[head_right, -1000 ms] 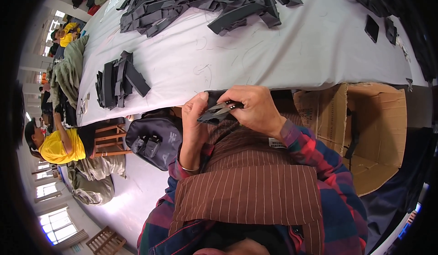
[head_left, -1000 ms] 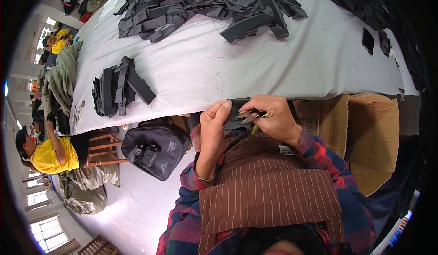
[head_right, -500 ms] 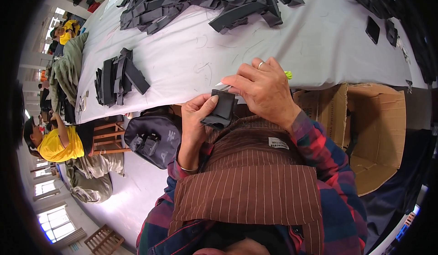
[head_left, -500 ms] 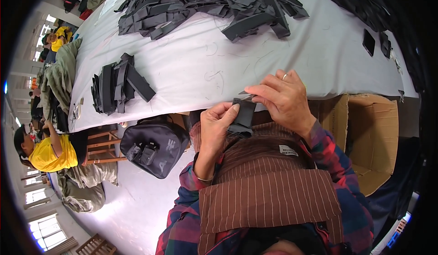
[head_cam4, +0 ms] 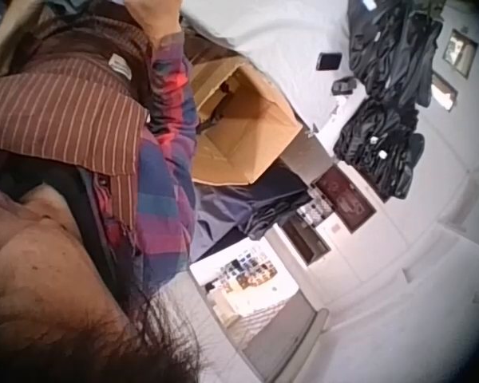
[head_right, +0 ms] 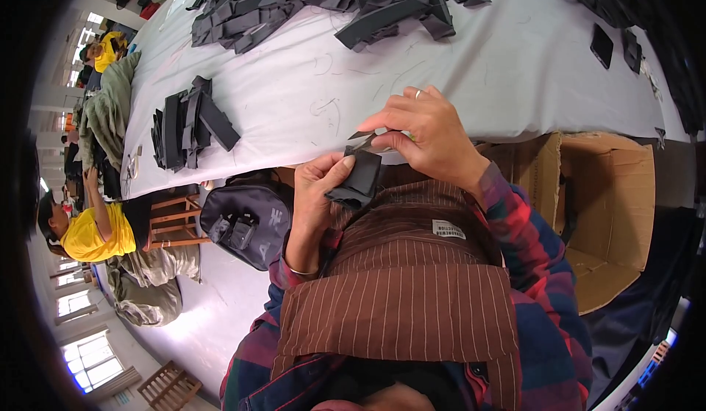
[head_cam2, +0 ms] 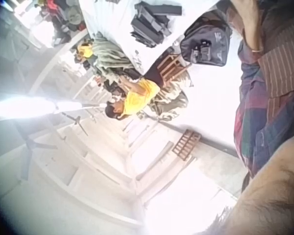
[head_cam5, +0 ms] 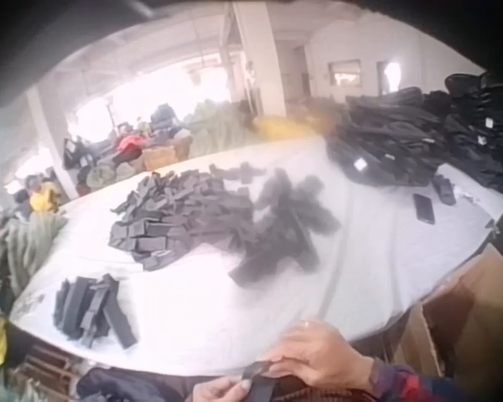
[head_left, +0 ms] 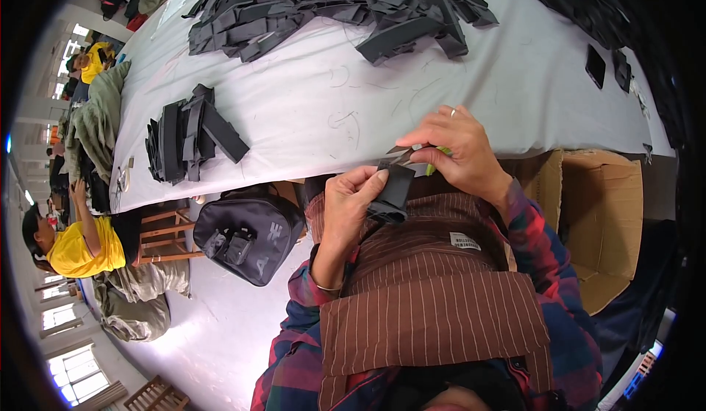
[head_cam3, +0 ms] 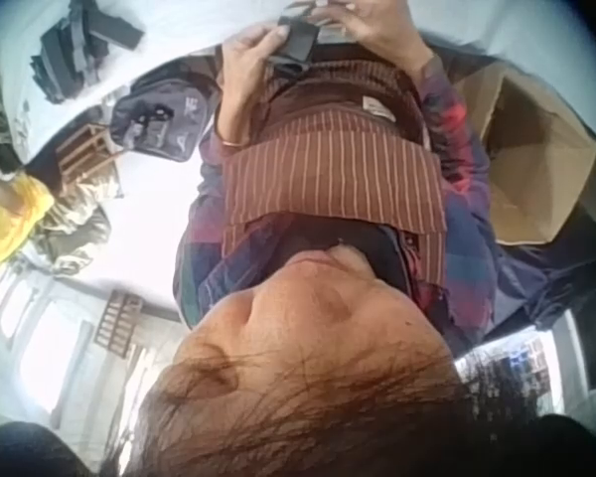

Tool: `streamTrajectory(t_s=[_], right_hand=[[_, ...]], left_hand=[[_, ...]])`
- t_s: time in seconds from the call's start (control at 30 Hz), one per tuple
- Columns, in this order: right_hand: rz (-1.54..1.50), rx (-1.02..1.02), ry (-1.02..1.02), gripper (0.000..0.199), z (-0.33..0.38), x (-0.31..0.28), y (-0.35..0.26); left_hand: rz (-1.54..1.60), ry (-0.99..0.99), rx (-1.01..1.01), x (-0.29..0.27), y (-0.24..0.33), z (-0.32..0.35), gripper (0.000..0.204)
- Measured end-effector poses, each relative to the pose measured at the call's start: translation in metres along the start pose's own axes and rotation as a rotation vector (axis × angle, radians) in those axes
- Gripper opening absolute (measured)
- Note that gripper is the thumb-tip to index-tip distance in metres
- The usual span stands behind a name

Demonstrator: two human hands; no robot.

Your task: Trimming excess threads from black fabric components using a small pair of snips in a manufacturing setting.

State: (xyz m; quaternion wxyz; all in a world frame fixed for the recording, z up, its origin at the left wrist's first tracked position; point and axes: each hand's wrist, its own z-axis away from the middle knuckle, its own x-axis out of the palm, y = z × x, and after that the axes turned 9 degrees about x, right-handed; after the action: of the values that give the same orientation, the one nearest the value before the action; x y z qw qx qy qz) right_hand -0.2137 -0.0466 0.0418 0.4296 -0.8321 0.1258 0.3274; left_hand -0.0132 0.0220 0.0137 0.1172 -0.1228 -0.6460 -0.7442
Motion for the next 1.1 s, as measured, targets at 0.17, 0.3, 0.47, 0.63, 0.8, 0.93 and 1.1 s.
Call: streamTrajectory(t_s=[0.17,0.3,0.47,0.63,0.8,0.93,1.1], right_hand=[[0.229,-0.128,0.058,0.022,-0.001,-0.002,-0.007],[0.251,-0.164,0.068,0.021,-0.002,0.0,-0.006],[0.11,-0.052,-0.009,0.02,-0.001,0.006,-0.004],[0.183,-0.066,0.046,0.02,0.001,-0.001,-0.004],[0.278,-0.161,0.053,0.019,0.0,-0.002,-0.008],[0.263,-0.18,0.043,0.018,0.001,0.002,-0.006],[0.216,-0.14,-0.011,0.017,0.001,-0.001,-0.004]], left_hand=[[-0.032,-0.017,-0.001,-0.005,-0.003,-0.001,0.019],[-0.071,-0.022,-0.006,-0.003,0.0,-0.001,0.019],[-0.048,-0.039,-0.005,-0.001,0.002,0.0,0.019],[-0.051,-0.027,-0.014,-0.008,-0.003,-0.002,0.019],[-0.071,-0.035,-0.017,-0.008,-0.002,-0.001,0.02],[-0.094,-0.049,-0.021,-0.009,0.0,-0.001,0.02],[-0.011,-0.039,-0.059,-0.007,0.009,0.002,0.018]])
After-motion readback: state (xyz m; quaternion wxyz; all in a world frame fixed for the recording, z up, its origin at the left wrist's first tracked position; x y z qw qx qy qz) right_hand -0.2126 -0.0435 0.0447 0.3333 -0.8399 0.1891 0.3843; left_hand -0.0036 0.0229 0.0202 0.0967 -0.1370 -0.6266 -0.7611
